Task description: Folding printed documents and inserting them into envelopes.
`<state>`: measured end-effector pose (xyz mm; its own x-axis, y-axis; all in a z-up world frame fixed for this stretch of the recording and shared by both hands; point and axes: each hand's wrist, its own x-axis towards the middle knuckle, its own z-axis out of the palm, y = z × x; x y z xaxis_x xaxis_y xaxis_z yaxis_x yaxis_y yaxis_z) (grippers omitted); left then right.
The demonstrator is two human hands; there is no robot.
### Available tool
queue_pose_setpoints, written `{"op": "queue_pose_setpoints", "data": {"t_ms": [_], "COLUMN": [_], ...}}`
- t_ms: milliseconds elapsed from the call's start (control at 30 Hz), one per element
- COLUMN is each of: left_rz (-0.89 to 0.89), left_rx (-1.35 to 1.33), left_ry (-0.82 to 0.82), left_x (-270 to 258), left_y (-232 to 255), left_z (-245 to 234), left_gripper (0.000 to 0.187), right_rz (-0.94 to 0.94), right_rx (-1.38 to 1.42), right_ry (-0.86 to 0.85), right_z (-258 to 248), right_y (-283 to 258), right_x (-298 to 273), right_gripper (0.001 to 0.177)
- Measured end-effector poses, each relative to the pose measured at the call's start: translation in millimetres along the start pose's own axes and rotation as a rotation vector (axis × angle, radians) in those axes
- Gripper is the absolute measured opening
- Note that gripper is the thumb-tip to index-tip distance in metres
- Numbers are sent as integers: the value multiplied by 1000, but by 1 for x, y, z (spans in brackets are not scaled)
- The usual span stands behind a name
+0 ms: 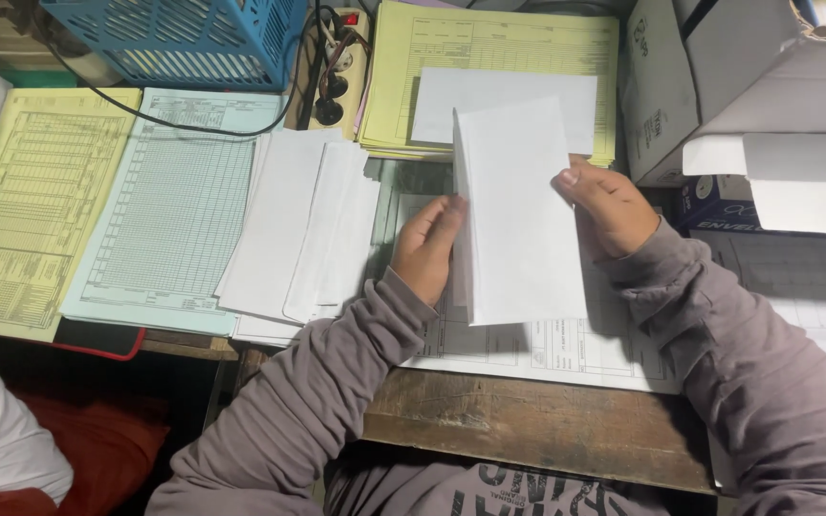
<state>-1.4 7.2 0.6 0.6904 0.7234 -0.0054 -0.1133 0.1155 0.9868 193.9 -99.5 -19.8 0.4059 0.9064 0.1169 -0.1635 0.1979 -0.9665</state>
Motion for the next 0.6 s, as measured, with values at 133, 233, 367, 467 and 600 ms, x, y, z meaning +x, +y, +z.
{"op": "queue_pose_setpoints", "data": {"t_ms": [133, 233, 367, 467, 600], "left_rz": [47, 39, 149, 285, 447], "left_rx": [22, 38, 152, 333, 700], "left_ry": [-7, -6, -11, 0, -49], "left_x": [8, 6, 4, 0, -4], "left_y": [-29, -22, -16, -3, 31], "left_z": [-10, -9, -7, -3, -13], "left_gripper": [26, 28, 30, 25, 25], "right_rz": [-110, -16, 170, 182, 193], "right_rx": [-50, -33, 289, 296, 242], "right_ry": [-33, -33, 11, 52, 204], "right_z": [-37, -33, 27, -4, 8], "right_y": [71, 70, 0, 41, 28], "right_x": [9, 10, 0, 2, 2], "right_gripper": [23, 33, 47, 42, 33]}}
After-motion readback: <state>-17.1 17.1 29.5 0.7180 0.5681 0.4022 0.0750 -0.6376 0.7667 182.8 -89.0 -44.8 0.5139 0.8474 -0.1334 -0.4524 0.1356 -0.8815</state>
